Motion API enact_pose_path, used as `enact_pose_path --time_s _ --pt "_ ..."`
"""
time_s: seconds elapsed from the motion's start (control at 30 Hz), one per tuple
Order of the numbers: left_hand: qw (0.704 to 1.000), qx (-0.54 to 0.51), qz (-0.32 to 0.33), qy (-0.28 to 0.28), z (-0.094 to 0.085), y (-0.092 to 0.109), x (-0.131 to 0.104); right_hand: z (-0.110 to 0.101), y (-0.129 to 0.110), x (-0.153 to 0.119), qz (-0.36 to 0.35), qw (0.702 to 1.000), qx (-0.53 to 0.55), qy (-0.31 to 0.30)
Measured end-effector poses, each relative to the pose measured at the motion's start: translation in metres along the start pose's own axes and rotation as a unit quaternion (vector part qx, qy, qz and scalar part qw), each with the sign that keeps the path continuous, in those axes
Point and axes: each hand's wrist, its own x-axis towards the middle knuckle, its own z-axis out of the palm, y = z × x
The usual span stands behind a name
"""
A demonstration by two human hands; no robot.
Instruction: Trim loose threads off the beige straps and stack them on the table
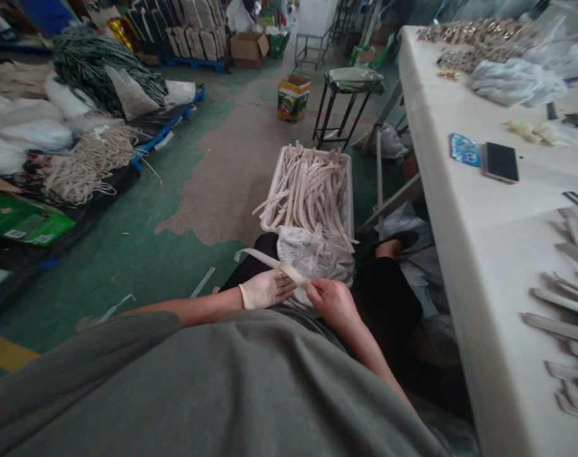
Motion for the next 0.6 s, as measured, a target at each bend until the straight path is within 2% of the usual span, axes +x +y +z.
enact_pose_path --time_s 0.1,0.17,0.23,0.33,0.43,0.53,0.6 --pt "0.998 -0.024 0.048 0.018 -0.001 0.005 -0.003 -0.007 0.002 -0.001 0.002 0.999 -0.035 -0.007" --pt "0.994 -0.044 0.092 0.042 -0.002 0.009 -0.004 -0.018 0.008 -0.012 0.019 0.998 -0.061 -0.014" --pt "0.991 -0.047 0.109 0.054 -0.004 0.010 -0.003 -0.027 0.014 -0.025 0.046 0.993 -0.100 -0.032" --pt "0.994 -0.031 0.089 0.058 -0.003 0.003 0.001 -0.029 0.019 -0.037 0.076 0.984 -0.126 -0.095" --pt "0.995 -0.009 0.068 0.069 -0.001 -0.005 0.005 -0.020 0.020 -0.040 0.086 0.983 -0.068 -0.147" --pt "0.996 0.011 0.052 0.068 -0.001 -0.009 0.005 -0.010 0.018 -0.039 0.088 0.982 0.010 -0.166" --pt "0.997 0.027 0.038 0.054 -0.002 -0.010 0.006 -0.006 0.014 -0.035 0.100 0.981 0.022 -0.163"
